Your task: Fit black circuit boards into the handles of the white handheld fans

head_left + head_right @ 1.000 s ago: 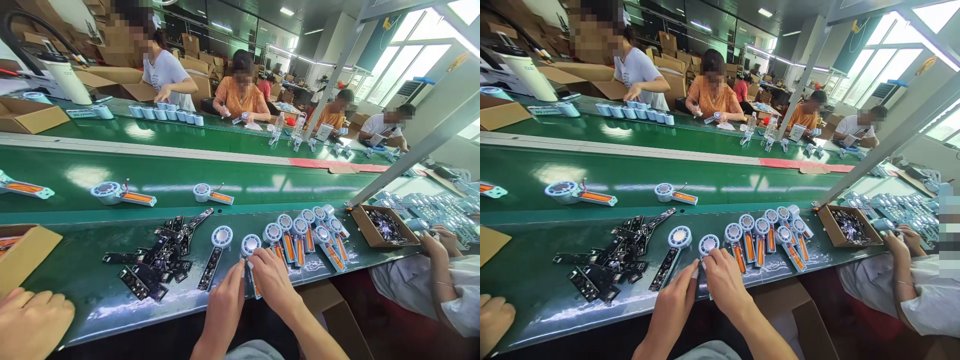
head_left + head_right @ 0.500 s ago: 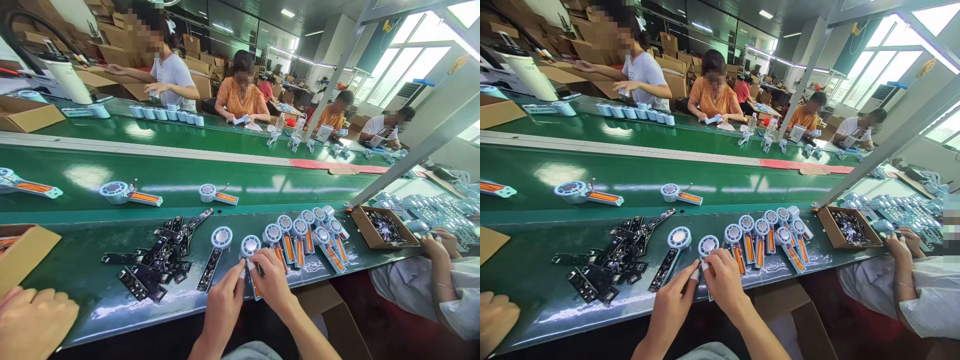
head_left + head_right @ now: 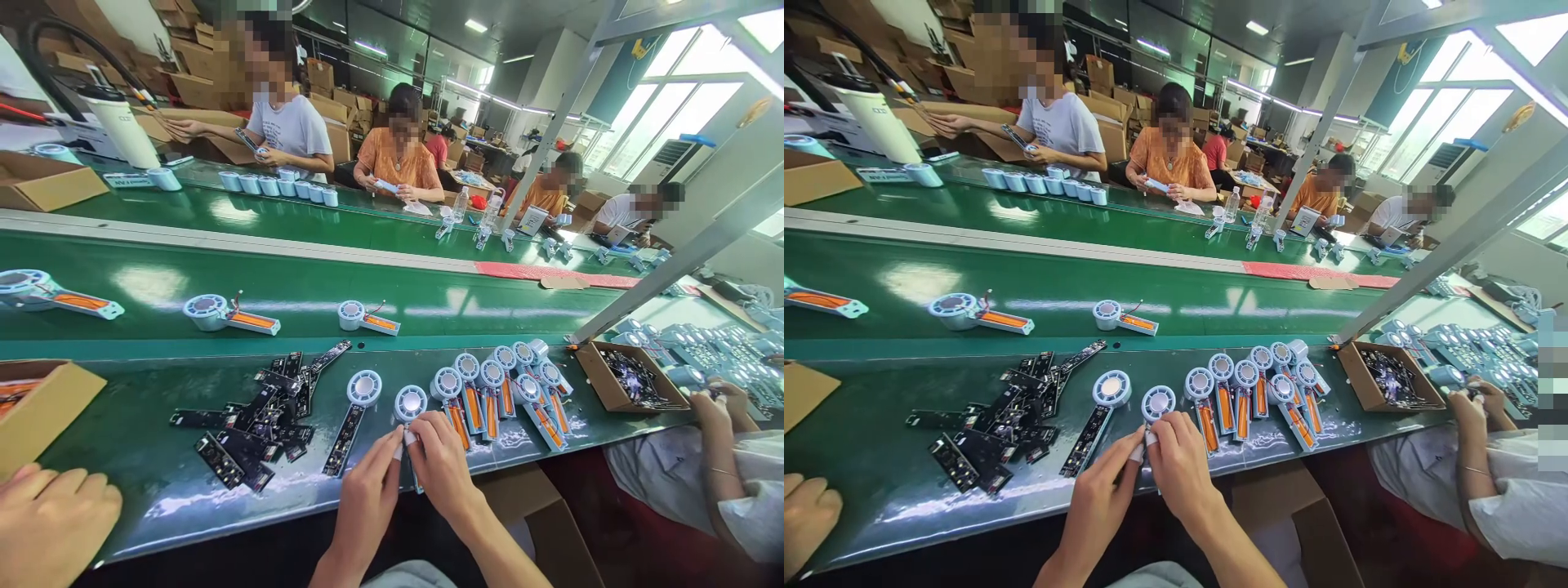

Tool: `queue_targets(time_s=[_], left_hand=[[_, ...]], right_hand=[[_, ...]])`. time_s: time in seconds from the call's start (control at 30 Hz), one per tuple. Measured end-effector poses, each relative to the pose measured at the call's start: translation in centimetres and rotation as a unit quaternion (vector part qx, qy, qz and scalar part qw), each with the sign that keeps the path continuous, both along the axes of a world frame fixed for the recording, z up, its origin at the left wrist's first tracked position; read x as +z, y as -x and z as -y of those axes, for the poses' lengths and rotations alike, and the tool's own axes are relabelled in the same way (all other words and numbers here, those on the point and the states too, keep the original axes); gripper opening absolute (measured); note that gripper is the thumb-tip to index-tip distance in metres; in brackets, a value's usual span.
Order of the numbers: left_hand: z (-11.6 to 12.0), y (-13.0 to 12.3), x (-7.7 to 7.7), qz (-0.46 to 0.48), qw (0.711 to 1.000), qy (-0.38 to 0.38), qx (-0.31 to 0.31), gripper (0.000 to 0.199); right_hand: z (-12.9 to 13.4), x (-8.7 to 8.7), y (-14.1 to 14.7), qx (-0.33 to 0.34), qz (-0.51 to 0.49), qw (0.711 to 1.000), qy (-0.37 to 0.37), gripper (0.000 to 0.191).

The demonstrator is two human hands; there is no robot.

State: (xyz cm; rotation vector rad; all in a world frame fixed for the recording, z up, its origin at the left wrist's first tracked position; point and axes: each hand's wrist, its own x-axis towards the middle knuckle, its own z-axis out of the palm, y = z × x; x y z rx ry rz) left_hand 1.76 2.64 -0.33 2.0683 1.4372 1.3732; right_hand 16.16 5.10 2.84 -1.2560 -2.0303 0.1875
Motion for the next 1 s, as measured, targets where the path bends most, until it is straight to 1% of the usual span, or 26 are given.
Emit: queue_targets(time_s=[0.13, 0.2, 0.3, 0.37, 0.43, 0.53, 0.6, 0.7, 0.83, 0.9, 1.0], left_hand=[[-0.3, 0.6, 0.1, 0.098, 0.989, 0.110, -0.028, 0.030], [-0.5, 0.9, 0.2, 0.141, 0.976, 0.164, -0.036, 0.030], [-0.5, 0.9, 0.6, 0.198, 0.953, 0.225, -0.038, 0.031], [-0.5, 0.7, 0.9, 0.226, 0.942, 0.247, -0.034, 0.031], [-0.4, 0.5, 1.1, 0.247, 0.933, 0.259, -0.031, 0.031], [-0.2, 0.1, 1.1, 0.284, 0.917, 0.279, -0.031, 0.032], [-0.2, -0.2, 1.0, 0.303, 0.908, 0.288, -0.030, 0.033], [-0.1, -0.3, 0.7, 0.291, 0.914, 0.283, -0.026, 0.034], [-0.2, 0.3, 0.6, 0.224, 0.943, 0.245, -0.039, 0.032], [-0.5, 0.7, 0.8, 0.194, 0.955, 0.216, -0.054, 0.030], [-0.8, 1.2, 1.1, 0.163, 0.966, 0.185, -0.082, 0.028]], right_hand=[[-0.4, 0.1, -0.8, 0.061, -0.069, 0.994, 0.052, 0.016], [-0.6, 0.2, -1.1, 0.075, -0.096, 0.990, 0.074, 0.015], [-0.6, 0.0, -1.2, 0.080, -0.114, 0.988, 0.072, 0.016], [-0.5, -0.3, -1.0, 0.070, -0.131, 0.987, 0.066, 0.016], [-0.3, -0.6, -0.7, 0.055, -0.163, 0.982, 0.080, 0.016], [-0.1, -0.9, -0.2, 0.037, -0.233, 0.963, 0.128, 0.012], [0.1, -0.9, 0.1, 0.022, -0.269, 0.953, 0.139, 0.010], [0.1, -0.7, 0.2, 0.010, -0.280, 0.950, 0.142, 0.009], [-0.5, 0.3, -0.6, 0.036, -0.255, 0.947, 0.194, 0.007], [-1.0, 0.7, -1.3, 0.057, -0.245, 0.943, 0.217, 0.005], [-1.8, 1.1, -2.1, 0.111, -0.221, 0.944, 0.219, 0.008]])
